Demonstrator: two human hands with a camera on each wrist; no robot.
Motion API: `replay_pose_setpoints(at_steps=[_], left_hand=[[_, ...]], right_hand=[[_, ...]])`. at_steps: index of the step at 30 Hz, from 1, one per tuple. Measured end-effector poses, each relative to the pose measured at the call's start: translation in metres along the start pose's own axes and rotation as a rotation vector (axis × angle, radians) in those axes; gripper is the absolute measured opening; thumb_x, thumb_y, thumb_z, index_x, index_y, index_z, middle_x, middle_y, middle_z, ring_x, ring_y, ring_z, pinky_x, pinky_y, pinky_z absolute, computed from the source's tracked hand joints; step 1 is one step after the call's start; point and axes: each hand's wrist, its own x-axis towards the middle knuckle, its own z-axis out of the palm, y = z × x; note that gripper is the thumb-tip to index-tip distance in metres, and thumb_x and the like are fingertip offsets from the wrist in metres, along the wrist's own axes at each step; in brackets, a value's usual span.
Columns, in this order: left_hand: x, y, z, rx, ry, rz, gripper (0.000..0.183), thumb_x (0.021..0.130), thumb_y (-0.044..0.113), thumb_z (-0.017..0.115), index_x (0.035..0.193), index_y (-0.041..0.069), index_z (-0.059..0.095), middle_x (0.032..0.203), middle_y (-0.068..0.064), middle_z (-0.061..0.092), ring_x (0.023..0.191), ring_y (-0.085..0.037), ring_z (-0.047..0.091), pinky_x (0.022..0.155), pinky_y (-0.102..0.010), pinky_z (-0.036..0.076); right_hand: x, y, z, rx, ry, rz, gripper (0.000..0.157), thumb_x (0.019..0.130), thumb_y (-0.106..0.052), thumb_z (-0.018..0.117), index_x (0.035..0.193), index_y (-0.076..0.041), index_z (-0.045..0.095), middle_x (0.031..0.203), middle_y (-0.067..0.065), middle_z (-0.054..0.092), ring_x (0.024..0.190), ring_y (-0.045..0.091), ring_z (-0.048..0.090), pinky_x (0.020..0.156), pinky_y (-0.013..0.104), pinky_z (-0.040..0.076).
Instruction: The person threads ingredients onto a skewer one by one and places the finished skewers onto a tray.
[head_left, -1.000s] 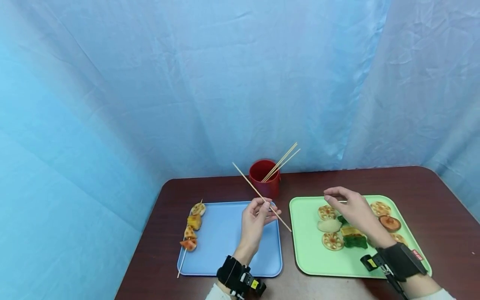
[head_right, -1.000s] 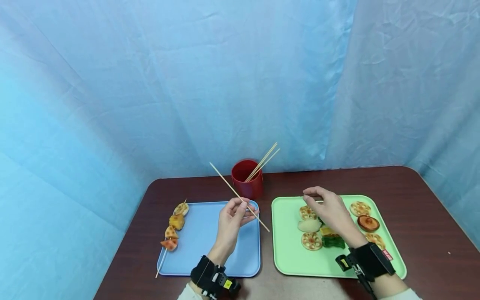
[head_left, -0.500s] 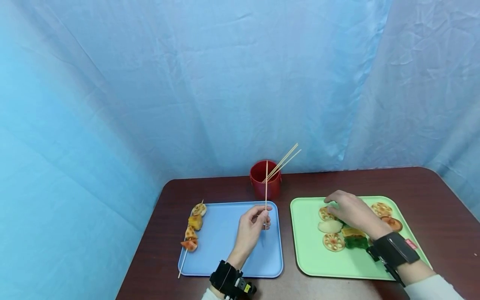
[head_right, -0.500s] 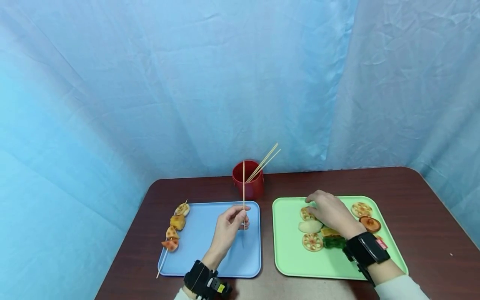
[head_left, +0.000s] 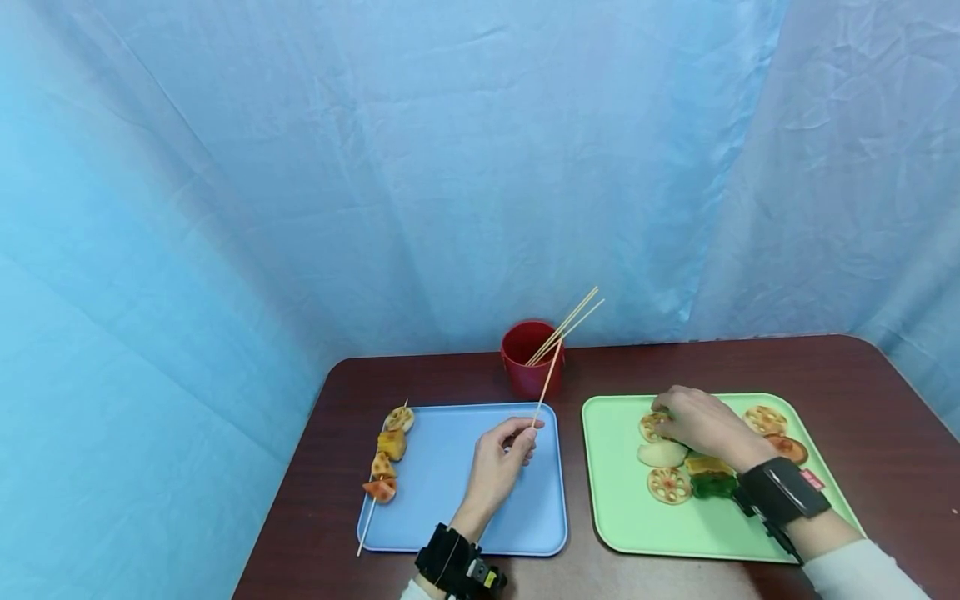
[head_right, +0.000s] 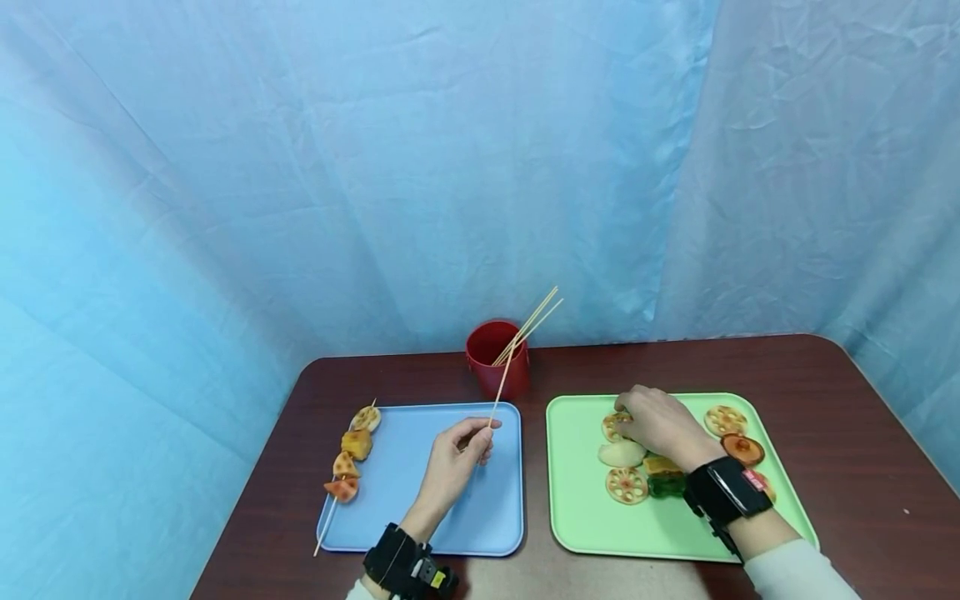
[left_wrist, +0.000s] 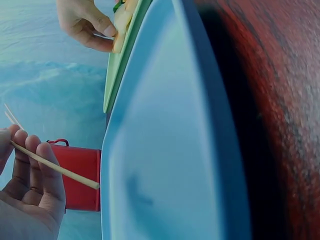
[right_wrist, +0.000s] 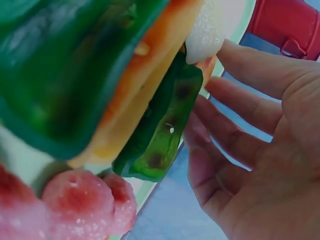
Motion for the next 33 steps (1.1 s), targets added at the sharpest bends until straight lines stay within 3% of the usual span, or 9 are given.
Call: replay_pose_setpoints(at_steps=[16, 24, 29, 33], left_hand=[[0.000, -0.005, -0.003, 0.090, 0.006, 0.003, 0.020, 0.104, 0.024, 0.064, 0.114, 0.014, 0.078, 0.087, -0.011, 0.069, 0.074, -0.007, 0.059, 0.064, -0.022, 0.052], [-0.001, -0.007, -0.005, 0.105, -0.001, 0.003, 0.020, 0.105, 0.024, 0.063, 0.114, 0.014, 0.078, 0.089, -0.016, 0.069, 0.073, -0.007, 0.058, 0.063, -0.022, 0.050], [-0.002, -0.010, -0.006, 0.148, 0.010, 0.012, 0.019, 0.105, 0.023, 0.064, 0.114, 0.015, 0.079, 0.091, -0.015, 0.071, 0.073, -0.006, 0.057, 0.062, -0.021, 0.049], [-0.004, -0.011, -0.006, 0.198, 0.022, 0.046, 0.019, 0.104, 0.024, 0.065, 0.114, 0.017, 0.079, 0.099, -0.005, 0.075, 0.079, -0.007, 0.060, 0.067, -0.023, 0.049]], right_hand=[[0.008, 0.004, -0.003, 0.028, -0.053, 0.010, 0.022, 0.089, -0.015, 0.080, 0.105, 0.000, 0.073, 0.095, 0.007, 0.066, 0.080, 0.020, 0.058, 0.067, 0.036, 0.047], [0.006, 0.002, -0.005, 0.231, -0.082, 0.081, 0.021, 0.094, -0.016, 0.076, 0.101, -0.007, 0.060, 0.086, 0.002, 0.058, 0.071, 0.019, 0.049, 0.062, 0.036, 0.040], [0.000, 0.001, -0.003, 0.350, -0.057, 0.096, 0.016, 0.097, -0.015, 0.072, 0.102, -0.007, 0.059, 0.089, 0.003, 0.064, 0.074, 0.019, 0.056, 0.063, 0.035, 0.042], [-0.005, -0.001, -0.003, 0.378, 0.000, 0.106, 0.021, 0.100, -0.021, 0.070, 0.111, -0.006, 0.060, 0.095, 0.001, 0.069, 0.082, 0.017, 0.064, 0.067, 0.036, 0.048]])
